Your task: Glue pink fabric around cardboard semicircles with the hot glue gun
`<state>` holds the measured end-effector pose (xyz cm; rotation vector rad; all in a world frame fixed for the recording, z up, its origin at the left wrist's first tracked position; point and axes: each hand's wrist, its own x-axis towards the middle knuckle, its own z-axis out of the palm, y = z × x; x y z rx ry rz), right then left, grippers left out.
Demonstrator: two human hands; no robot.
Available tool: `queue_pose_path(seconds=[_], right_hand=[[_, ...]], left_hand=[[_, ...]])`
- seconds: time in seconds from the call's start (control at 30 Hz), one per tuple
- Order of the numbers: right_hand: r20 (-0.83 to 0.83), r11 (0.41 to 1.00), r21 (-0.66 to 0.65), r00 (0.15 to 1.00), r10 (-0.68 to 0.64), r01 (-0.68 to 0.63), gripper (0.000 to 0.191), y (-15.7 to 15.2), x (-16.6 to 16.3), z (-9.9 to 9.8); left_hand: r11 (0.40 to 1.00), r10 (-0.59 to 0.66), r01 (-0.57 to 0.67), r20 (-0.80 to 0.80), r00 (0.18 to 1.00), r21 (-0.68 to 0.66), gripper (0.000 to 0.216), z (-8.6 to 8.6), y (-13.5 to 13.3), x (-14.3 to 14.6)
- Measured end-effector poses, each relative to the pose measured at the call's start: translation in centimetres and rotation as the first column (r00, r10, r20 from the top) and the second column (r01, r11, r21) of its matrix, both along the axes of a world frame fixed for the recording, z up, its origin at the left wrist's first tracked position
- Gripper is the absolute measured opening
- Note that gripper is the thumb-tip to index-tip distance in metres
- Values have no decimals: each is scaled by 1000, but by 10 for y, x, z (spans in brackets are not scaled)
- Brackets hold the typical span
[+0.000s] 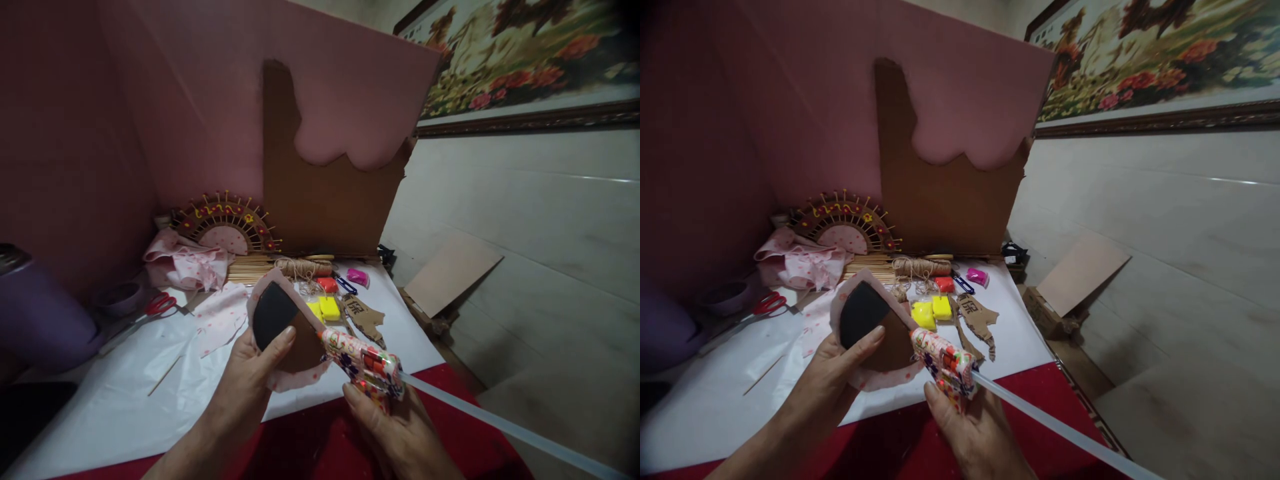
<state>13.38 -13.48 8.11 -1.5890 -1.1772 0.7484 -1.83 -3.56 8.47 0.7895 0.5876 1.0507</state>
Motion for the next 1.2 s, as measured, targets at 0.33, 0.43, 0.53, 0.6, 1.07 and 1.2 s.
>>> queue_pose_path(seconds=[0.33, 0.43, 0.53, 0.6, 1.07, 1.2], right_hand=[[9, 1000, 10, 1000, 12, -12, 46, 2, -1, 5], [19, 1000, 25, 1000, 6, -6, 44, 2, -1, 8], [28, 999, 35, 1000, 2, -3, 42, 0, -1, 8], [27, 1000, 25, 1000, -2, 1, 42, -1, -1, 6], [40, 1000, 20, 999, 10, -11, 43, -4, 0, 10], [31, 1000, 7, 999, 24, -24, 42, -5, 1, 8]], left_hand=[[1000, -25, 25, 17, 1000, -15, 25, -3, 1, 0], [999, -9, 10, 38, 999, -33, 27, -1, 0, 0], [999, 33, -32, 39, 999, -34, 28, 2, -1, 1], [998, 46, -45, 29, 999, -32, 26, 3, -1, 2], [1000, 12, -12, -5, 1000, 19, 33, 2, 0, -1], [1000, 29, -30, 18, 999, 8, 46, 2, 1, -1]])
